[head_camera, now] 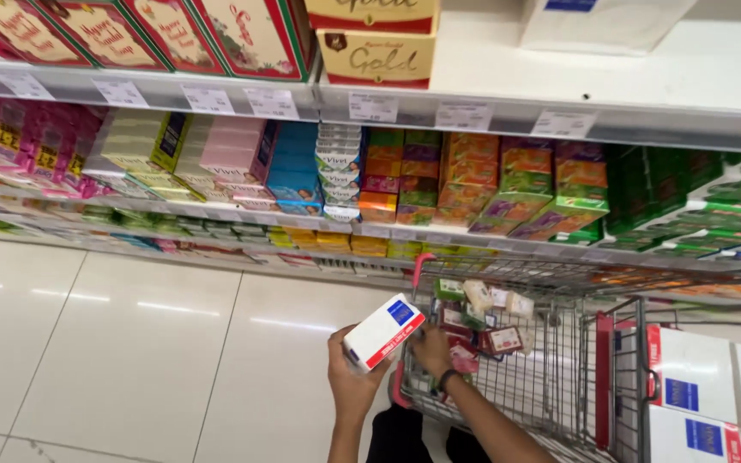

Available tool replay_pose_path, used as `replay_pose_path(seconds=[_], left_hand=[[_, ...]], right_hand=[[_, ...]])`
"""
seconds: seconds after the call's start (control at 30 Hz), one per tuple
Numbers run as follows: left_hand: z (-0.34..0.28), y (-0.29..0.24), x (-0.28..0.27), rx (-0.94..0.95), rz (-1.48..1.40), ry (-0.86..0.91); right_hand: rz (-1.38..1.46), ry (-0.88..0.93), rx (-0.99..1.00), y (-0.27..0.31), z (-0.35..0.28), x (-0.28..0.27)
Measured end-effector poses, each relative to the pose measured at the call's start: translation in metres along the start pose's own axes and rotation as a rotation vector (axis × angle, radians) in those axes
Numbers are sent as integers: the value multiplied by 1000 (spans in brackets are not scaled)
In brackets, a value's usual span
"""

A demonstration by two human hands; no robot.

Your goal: The recorder is seen picking up soap boxes from the shelf, wiping the shelf with a cloth, and then rearranging the soap boxes back onto the shelf in an organized manner.

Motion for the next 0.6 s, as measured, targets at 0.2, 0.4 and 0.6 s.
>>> replay_pose_path(seconds=[0.2,0.4,0.6], left_hand=[[6,-10,6,143,278,-13],[-9,-5,49,317,434,39],[-32,-37,76,394,335,108]], right_hand=[[370,-521,-276,73,-44,-178],[309,-45,-428,197,-77,-205],[0,-174,-338,178,-58,-239]])
Point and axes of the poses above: each hand's wrist, its own z-axis towards the middle knuckle, its own x-axis out of the palm, y = z × x, the point moved 6 cm from there along z, towards the middle knuckle, and after that the axes turned 8 degrees about -x, right-handed, at the moved point
